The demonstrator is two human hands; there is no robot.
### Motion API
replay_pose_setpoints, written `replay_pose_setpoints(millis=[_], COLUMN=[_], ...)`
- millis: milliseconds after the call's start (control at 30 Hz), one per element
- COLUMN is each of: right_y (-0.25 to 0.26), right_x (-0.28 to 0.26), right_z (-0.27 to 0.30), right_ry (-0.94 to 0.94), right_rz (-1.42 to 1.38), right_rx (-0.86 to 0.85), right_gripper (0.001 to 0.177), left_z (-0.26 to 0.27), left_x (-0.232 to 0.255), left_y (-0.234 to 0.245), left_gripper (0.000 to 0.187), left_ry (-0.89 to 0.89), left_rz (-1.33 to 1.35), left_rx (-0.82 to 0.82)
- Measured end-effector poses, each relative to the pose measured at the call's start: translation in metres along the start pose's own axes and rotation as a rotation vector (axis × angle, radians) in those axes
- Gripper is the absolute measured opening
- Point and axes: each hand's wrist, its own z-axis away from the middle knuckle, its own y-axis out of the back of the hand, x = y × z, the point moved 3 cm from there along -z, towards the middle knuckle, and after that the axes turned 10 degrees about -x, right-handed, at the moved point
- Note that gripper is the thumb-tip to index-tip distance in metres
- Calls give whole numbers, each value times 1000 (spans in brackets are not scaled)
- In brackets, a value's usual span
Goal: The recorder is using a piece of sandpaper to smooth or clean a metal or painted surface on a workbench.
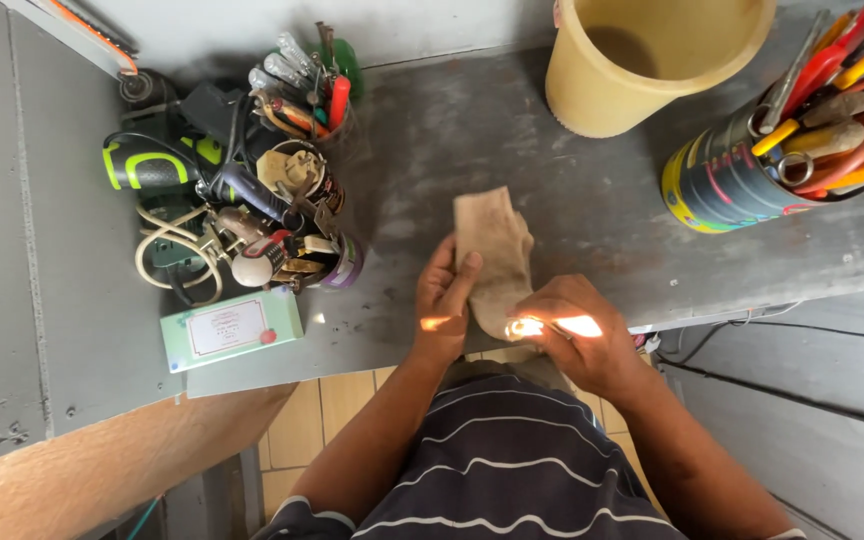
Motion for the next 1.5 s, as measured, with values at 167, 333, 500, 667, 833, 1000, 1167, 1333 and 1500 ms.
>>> replay_pose_setpoints(millis=[167, 333, 500, 667, 833, 1000, 1167, 1333, 1500], right_y=[12, 20, 29, 3, 11, -20, -39, -39, -86], right_x=[5, 6, 6, 102, 61, 59, 100, 88, 91], right_z=[-13, -29, -43, 20, -11, -31, -58, -116, -125], right_ry=[-50, -196, -156, -453, -477, -626, -582, -178, 6], right_rz=[6, 70, -177, -578, -852, -867, -617, -18, 437], right_rx=[68, 156, 141, -192, -301, -522, -275, 37, -34], right_gripper=[22, 29, 57, 40, 44, 56, 49, 58, 71], left_z=[9, 18, 21, 23, 28, 27, 38, 52, 56], left_x=[-11, -6, -2, 7, -6, 36, 58, 46, 49], left_y=[3, -7, -3, -7, 11, -12, 17, 55, 53], left_gripper=[38, 36, 31, 33, 28, 34, 35, 26, 23], left_ry=[59, 93, 83, 102, 40, -169, -207, -129, -345], left_rz=[20, -106, -553, -473, -522, -683, -989, -1305, -1396], left_rx=[-144, -254, -231, -253, -185, -84, 165, 260, 255])
